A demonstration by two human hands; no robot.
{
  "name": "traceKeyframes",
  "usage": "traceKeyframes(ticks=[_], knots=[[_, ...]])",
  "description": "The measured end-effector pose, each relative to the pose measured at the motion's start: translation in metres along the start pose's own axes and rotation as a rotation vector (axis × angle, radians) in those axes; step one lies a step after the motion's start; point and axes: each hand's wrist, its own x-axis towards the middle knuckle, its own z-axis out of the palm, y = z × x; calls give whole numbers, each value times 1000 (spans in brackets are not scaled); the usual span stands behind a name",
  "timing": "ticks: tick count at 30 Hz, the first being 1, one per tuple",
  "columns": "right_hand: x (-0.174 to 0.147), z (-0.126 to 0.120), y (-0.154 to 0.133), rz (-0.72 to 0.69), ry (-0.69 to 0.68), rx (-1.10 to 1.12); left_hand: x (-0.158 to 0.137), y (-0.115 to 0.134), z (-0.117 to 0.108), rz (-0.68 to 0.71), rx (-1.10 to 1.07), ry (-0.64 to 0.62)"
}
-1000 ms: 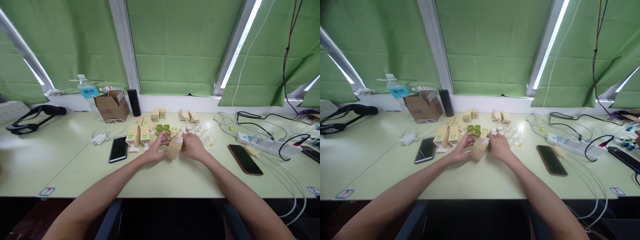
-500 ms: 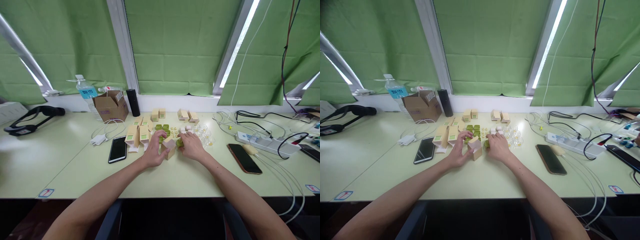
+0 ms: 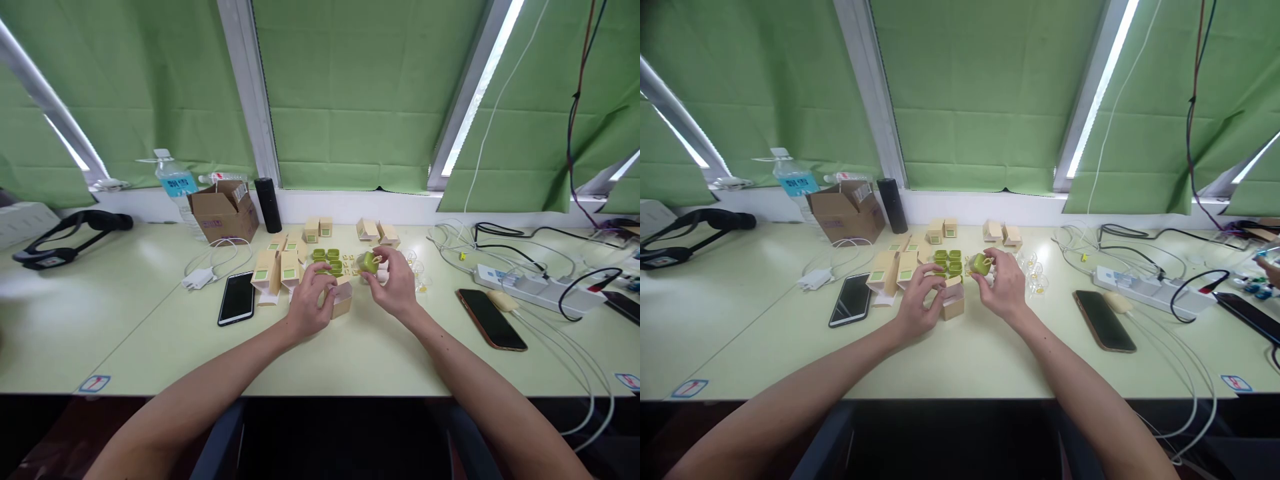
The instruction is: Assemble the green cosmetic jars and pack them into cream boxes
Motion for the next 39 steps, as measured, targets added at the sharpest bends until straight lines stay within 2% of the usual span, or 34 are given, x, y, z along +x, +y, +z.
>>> traceKeyframes(ticks=[3,8,17,21,27,34,39], knots=[[-3,0,-5,-15,119,165,0,-1,0,-18,-45,52],[-10,5,-13,-103,191,355,1,-1,-2,-10,-75,9],[-24,21,-18,-371,136,522,-3,0,6,-162,-215,31],[-28,26,-18,-428,83,553,-3,-1,6,-205,-246,21],[-27,27,-14,-408,57,495,-1,1,5,-249,-292,12],[-22,27,-7,-287,88,487,2,3,3,-295,-269,49],[-22,28,-6,-284,74,472,0,-5,4,-357,-291,46]])
